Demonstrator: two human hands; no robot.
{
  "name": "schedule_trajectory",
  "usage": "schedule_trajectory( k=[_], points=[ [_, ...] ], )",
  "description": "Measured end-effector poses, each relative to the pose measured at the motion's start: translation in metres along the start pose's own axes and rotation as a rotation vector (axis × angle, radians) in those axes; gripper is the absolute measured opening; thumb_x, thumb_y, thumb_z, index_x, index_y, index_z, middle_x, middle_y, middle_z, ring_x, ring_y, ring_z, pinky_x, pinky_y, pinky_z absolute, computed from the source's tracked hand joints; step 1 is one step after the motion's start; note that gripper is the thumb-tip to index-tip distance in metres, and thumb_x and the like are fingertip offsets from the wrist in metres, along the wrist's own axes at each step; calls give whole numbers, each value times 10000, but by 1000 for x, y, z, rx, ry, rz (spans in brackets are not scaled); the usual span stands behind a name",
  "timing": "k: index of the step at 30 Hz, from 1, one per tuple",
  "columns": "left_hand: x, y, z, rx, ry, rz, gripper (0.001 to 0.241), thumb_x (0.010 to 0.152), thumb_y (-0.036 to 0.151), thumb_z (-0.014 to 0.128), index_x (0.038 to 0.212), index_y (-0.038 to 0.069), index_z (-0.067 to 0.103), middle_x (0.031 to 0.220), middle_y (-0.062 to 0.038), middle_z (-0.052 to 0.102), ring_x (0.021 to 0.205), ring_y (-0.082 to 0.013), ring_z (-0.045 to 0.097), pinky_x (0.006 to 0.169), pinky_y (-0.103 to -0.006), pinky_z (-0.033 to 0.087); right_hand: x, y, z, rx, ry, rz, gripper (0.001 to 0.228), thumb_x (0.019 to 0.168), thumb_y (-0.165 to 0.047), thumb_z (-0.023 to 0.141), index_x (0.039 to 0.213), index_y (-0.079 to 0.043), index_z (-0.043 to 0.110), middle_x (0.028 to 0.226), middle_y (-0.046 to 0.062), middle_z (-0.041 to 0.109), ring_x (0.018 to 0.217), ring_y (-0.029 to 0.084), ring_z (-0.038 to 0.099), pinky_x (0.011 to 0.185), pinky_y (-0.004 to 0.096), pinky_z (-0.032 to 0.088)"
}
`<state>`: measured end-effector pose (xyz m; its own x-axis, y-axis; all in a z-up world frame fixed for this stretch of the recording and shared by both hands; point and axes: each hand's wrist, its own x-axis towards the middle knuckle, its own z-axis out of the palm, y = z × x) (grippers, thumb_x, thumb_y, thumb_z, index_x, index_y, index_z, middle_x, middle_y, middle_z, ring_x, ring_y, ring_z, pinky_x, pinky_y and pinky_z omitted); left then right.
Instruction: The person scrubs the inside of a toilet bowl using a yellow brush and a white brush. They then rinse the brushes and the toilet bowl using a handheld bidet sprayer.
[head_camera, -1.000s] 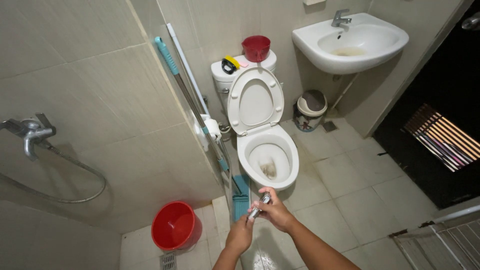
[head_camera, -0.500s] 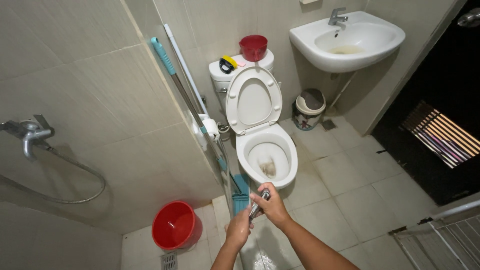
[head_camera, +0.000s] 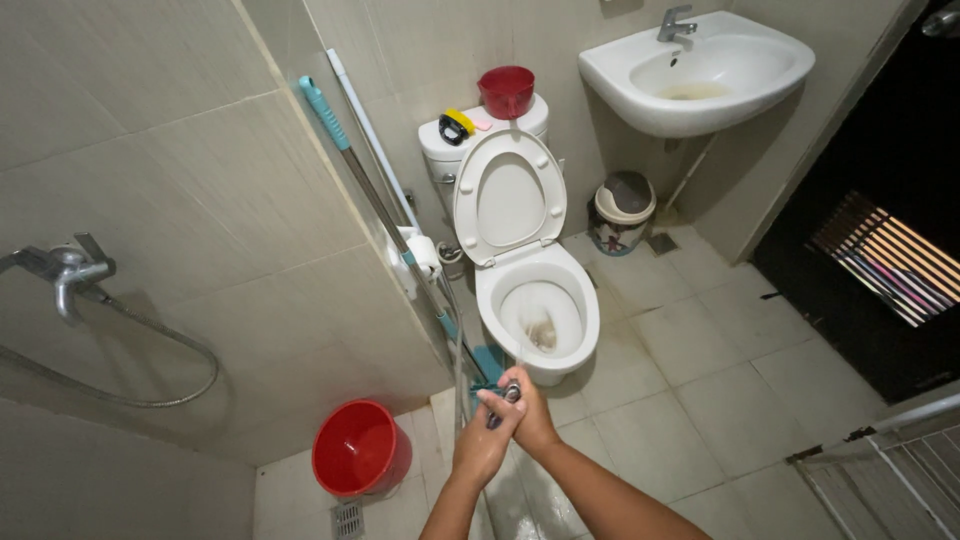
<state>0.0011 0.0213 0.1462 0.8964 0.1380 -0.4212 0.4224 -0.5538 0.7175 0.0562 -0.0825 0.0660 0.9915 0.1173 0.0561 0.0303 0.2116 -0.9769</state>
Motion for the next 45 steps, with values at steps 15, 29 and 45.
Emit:
schedule_trajectory(
  k=[15, 29, 45],
  points=[
    [2, 2, -7, 206, -11, -184, 897, 745, 838, 481, 1433, 277, 607, 1376, -131, 667, 1357, -326, 568, 1171, -503, 343, -18, 18, 14, -53, 220, 203, 314, 879, -228, 795, 909, -90, 515, 709, -14, 595, 654, 87, 507, 530, 281, 457],
    [9, 30, 4, 184, -59, -119, 884, 726, 828, 534, 1387, 250, 638, 1215, -124, 761, 1256, -315, 645, 1172, -522, 311, -7, 34, -19, -101, 393, 147, 233, 870, -164, 782, 892, -83, 565, 690, -17, 578, 636, 81, 496, 529, 279, 454],
    [24, 45, -1, 140, -92, -23, 827, 738, 796, 533, 1346, 258, 687, 1046, -82, 791, 1135, -296, 688, 1109, -516, 364, -3, -44, -9, -117, 412, 134, 297, 875, -233, 789, 859, -78, 536, 671, 1, 578, 588, 100, 503, 457, 303, 445]
  ],
)
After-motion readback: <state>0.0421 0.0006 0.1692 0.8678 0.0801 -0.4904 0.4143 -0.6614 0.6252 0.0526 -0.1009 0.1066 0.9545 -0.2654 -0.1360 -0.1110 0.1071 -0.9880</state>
